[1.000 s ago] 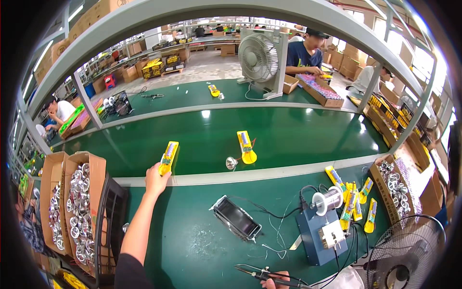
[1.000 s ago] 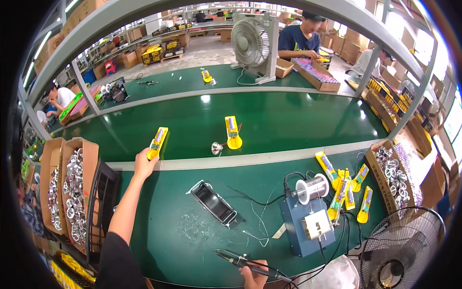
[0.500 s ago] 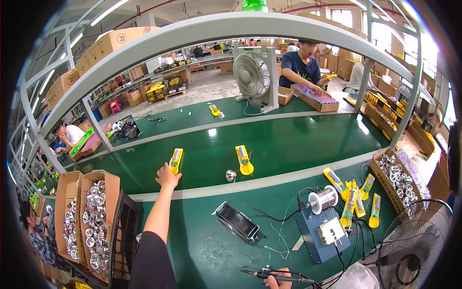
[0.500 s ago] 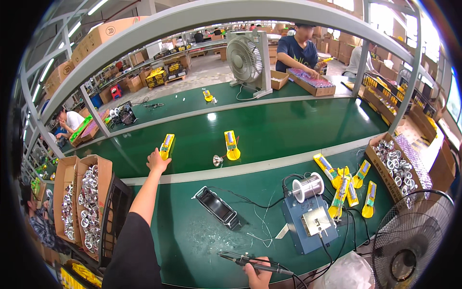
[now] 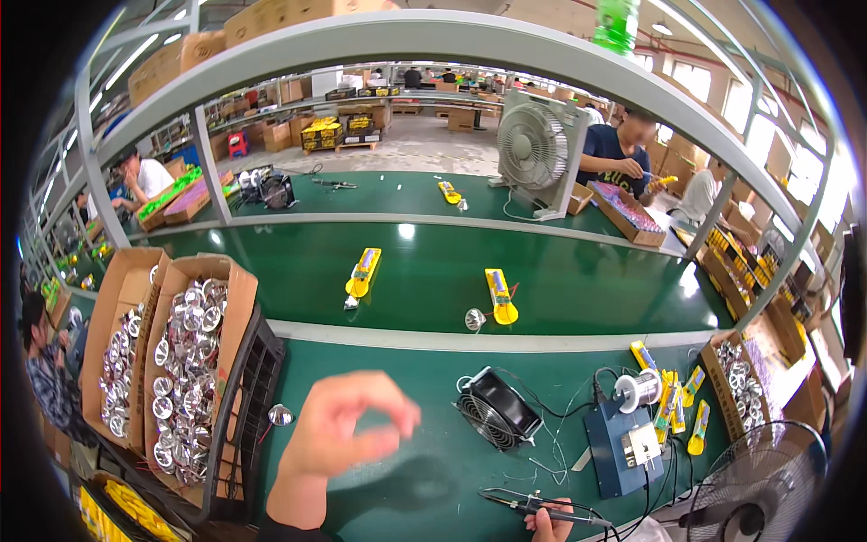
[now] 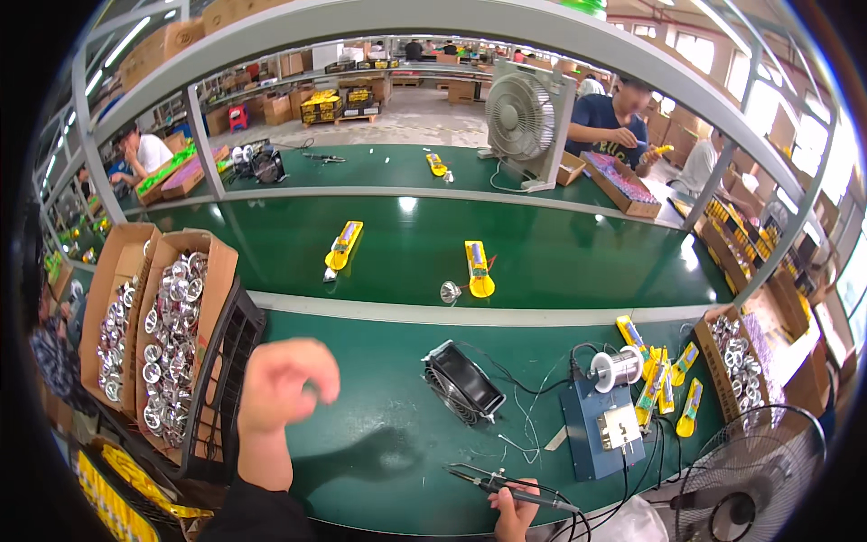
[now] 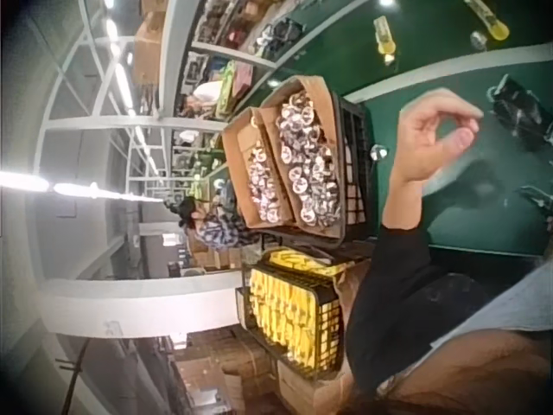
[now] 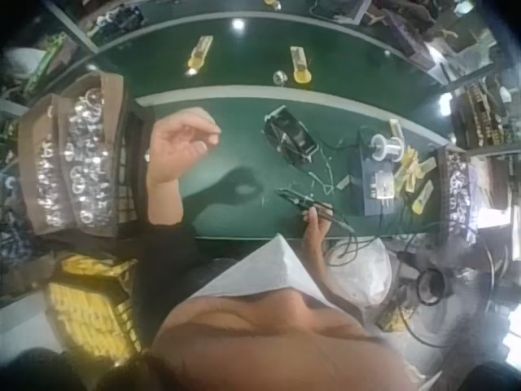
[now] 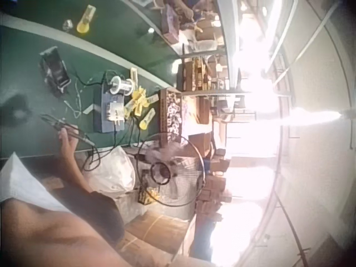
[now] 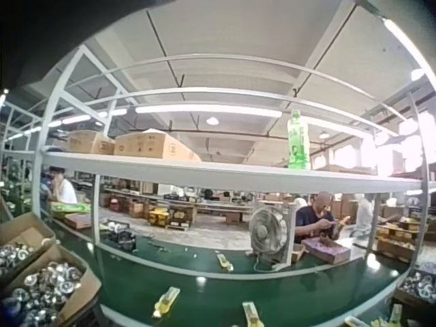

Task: The person retrieves flashlight casings and reflectors, solders wires connecting the components to the circuit boards inside the casings using a soldering iron, and places the assembled flashlight casings into a crate.

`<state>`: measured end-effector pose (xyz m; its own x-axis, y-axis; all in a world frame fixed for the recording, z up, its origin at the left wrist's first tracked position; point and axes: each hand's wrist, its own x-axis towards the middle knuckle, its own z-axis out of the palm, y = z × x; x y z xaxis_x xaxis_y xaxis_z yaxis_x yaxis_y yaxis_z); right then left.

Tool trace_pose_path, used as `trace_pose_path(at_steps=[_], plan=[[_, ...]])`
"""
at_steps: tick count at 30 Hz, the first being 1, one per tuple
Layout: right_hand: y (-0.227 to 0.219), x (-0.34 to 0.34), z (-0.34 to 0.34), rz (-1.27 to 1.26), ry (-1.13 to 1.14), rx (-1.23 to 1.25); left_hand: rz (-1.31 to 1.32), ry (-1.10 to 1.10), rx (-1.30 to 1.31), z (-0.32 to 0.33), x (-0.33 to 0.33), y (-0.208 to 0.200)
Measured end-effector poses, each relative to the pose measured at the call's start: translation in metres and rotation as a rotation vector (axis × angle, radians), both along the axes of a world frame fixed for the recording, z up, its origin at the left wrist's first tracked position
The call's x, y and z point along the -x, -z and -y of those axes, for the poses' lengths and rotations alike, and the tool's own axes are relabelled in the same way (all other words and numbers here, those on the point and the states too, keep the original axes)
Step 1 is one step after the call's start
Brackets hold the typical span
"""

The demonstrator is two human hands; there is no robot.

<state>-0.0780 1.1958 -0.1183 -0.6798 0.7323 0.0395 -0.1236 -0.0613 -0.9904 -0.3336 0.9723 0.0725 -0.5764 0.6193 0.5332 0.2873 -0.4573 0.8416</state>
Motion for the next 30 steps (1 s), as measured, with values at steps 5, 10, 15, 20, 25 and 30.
trace_pose_path(at_steps=[5, 10, 15, 20, 25, 30], plan=[[0.005, -0.001, 0.0, 0.088, 0.076, 0.047, -0.099, 0.46, -0.39, 0.04, -0.018, -0.032], [0.008, -0.004, -0.005, 0.119, 0.082, 0.061, -0.205, 0.661, -0.699, 0.061, -0.02, -0.045], [0.006, -0.003, -0.005, 0.065, 0.094, 0.035, -0.198, 0.602, -0.737, 0.079, -0.013, -0.045], [0.018, 0.002, -0.01, -0.081, 0.113, 0.075, -0.328, 0.424, -0.69, 0.096, 0.0, -0.042], [0.03, -0.005, -0.016, -0.115, 0.111, 0.055, -0.275, 0.442, -0.631, 0.102, 0.007, -0.037], [0.033, -0.007, -0.017, -0.126, 0.116, 0.077, -0.306, 0.38, -0.695, 0.095, -0.001, -0.037]])
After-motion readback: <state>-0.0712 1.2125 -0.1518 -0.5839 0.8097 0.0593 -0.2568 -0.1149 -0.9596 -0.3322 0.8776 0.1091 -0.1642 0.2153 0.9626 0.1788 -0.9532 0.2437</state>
